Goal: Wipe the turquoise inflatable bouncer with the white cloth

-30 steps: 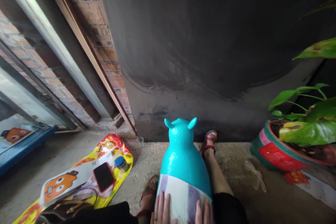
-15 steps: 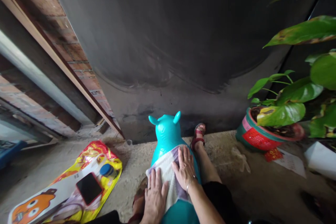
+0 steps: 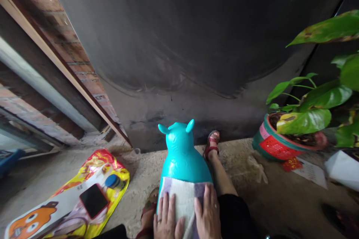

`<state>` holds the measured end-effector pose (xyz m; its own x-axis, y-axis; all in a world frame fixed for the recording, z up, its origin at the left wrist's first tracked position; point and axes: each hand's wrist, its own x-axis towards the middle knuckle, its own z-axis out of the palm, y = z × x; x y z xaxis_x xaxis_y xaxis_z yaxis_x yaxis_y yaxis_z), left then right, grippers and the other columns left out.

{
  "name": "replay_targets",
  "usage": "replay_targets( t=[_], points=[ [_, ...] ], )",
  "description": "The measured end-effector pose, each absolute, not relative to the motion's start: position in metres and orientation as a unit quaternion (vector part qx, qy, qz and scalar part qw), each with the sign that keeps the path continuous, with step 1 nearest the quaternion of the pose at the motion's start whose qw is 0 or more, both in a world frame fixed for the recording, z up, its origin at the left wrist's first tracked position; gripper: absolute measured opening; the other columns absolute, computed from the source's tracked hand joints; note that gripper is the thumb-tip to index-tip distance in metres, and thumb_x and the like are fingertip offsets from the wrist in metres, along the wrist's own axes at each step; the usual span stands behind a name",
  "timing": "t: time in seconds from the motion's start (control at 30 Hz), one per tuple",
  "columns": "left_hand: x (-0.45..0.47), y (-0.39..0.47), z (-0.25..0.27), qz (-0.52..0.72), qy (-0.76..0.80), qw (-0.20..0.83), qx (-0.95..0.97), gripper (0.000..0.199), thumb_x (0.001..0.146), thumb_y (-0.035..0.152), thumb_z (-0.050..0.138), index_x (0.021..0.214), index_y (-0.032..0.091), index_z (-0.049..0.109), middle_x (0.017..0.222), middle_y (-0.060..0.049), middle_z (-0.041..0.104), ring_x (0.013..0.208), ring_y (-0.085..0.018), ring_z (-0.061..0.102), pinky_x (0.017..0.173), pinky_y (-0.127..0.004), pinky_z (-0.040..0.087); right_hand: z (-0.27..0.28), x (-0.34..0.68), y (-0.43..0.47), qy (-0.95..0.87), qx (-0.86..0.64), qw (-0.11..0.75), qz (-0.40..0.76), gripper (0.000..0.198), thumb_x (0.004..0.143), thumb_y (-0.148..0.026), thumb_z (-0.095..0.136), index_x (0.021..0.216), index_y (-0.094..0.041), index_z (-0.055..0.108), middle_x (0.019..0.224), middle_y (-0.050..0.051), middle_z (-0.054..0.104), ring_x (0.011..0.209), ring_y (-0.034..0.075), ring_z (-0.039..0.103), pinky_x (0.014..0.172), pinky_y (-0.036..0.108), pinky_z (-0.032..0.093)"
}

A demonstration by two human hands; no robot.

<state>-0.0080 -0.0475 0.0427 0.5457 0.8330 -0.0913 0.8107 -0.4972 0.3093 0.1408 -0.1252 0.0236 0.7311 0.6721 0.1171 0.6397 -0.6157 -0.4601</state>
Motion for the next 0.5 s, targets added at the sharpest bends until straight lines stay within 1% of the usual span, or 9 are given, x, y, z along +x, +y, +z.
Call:
replay_targets(
  t=[0.03,0.1,0.17,0.23,0.3,0.37,0.47,0.5],
  points=[
    [0.001,-0.042,0.053,0.014,0.482,0.168,0.860,0.057,0.092,0.038,0.038,0.146,0.021,0.032,0.157,-0.009,0.021,0.147,-0.027,0.022,0.114,-0.054,0.034,0.028,0.154,-0.110,-0.374,-0.894,0.244,0.039,0.065,0.092,-0.057,0.047,0.143,-0.018,0.037,0.151,0.015,0.036,0.137,0.029,0.038,0.112,0.052,0.036],
    [0.021,-0.029,0.072,-0.026,0.510,0.181,0.840,0.056,0.094,0.035,0.032,0.148,0.019,0.026,0.159,-0.009,0.015,0.148,-0.027,0.016,0.115,-0.056,0.030,0.039,0.181,-0.077,-0.412,-0.876,0.242,0.066,0.072,0.095,-0.057,0.034,0.149,-0.010,0.026,0.156,0.016,0.026,0.144,0.028,0.025,0.116,0.046,0.032],
    [0.040,-0.017,0.089,-0.039,0.538,0.185,0.822,0.056,0.096,0.033,0.028,0.149,0.017,0.021,0.160,-0.010,0.012,0.148,-0.027,0.012,0.116,-0.057,0.028,0.053,0.205,-0.047,-0.455,-0.853,0.236,0.097,0.072,0.095,-0.055,0.032,0.150,-0.010,0.021,0.158,0.013,0.022,0.147,0.025,0.018,0.118,0.043,0.028],
    [0.052,-0.009,0.097,-0.033,0.549,0.183,0.815,0.056,0.096,0.033,0.028,0.149,0.017,0.020,0.160,-0.011,0.012,0.149,-0.028,0.011,0.116,-0.056,0.029,0.064,0.219,-0.028,-0.473,-0.842,0.235,0.107,0.071,0.095,-0.053,0.034,0.151,-0.012,0.018,0.159,0.010,0.019,0.147,0.023,0.016,0.120,0.042,0.025],
    [0.054,-0.006,0.097,-0.022,0.547,0.183,0.817,0.056,0.096,0.034,0.030,0.149,0.017,0.021,0.160,-0.011,0.015,0.149,-0.027,0.012,0.117,-0.055,0.028,0.068,0.219,-0.026,-0.464,-0.847,0.237,0.105,0.071,0.095,-0.053,0.033,0.151,-0.012,0.017,0.159,0.010,0.019,0.147,0.025,0.016,0.119,0.044,0.025],
    [0.043,-0.010,0.089,-0.011,0.534,0.193,0.823,0.057,0.095,0.034,0.032,0.149,0.018,0.023,0.160,-0.010,0.016,0.149,-0.026,0.014,0.117,-0.055,0.028,0.060,0.203,-0.041,-0.432,-0.866,0.230,0.101,0.071,0.096,-0.054,0.028,0.150,-0.010,0.019,0.158,0.013,0.021,0.146,0.028,0.020,0.116,0.048,0.031],
    [0.016,-0.026,0.067,0.011,0.503,0.209,0.839,0.056,0.094,0.036,0.034,0.147,0.022,0.027,0.159,-0.007,0.018,0.148,-0.027,0.017,0.115,-0.057,0.030,0.030,0.156,-0.092,-0.361,-0.907,0.209,0.054,0.073,0.095,-0.055,0.020,0.147,-0.004,0.028,0.155,0.018,0.026,0.142,0.033,0.029,0.109,0.051,0.041],
    [0.007,-0.032,0.060,0.025,0.490,0.207,0.847,0.055,0.093,0.036,0.036,0.147,0.024,0.030,0.158,-0.007,0.020,0.147,-0.028,0.019,0.114,-0.058,0.032,0.018,0.139,-0.111,-0.337,-0.919,0.204,0.024,0.075,0.095,-0.056,0.022,0.144,-0.001,0.034,0.152,0.022,0.031,0.139,0.036,0.034,0.107,0.052,0.042]
  ],
)
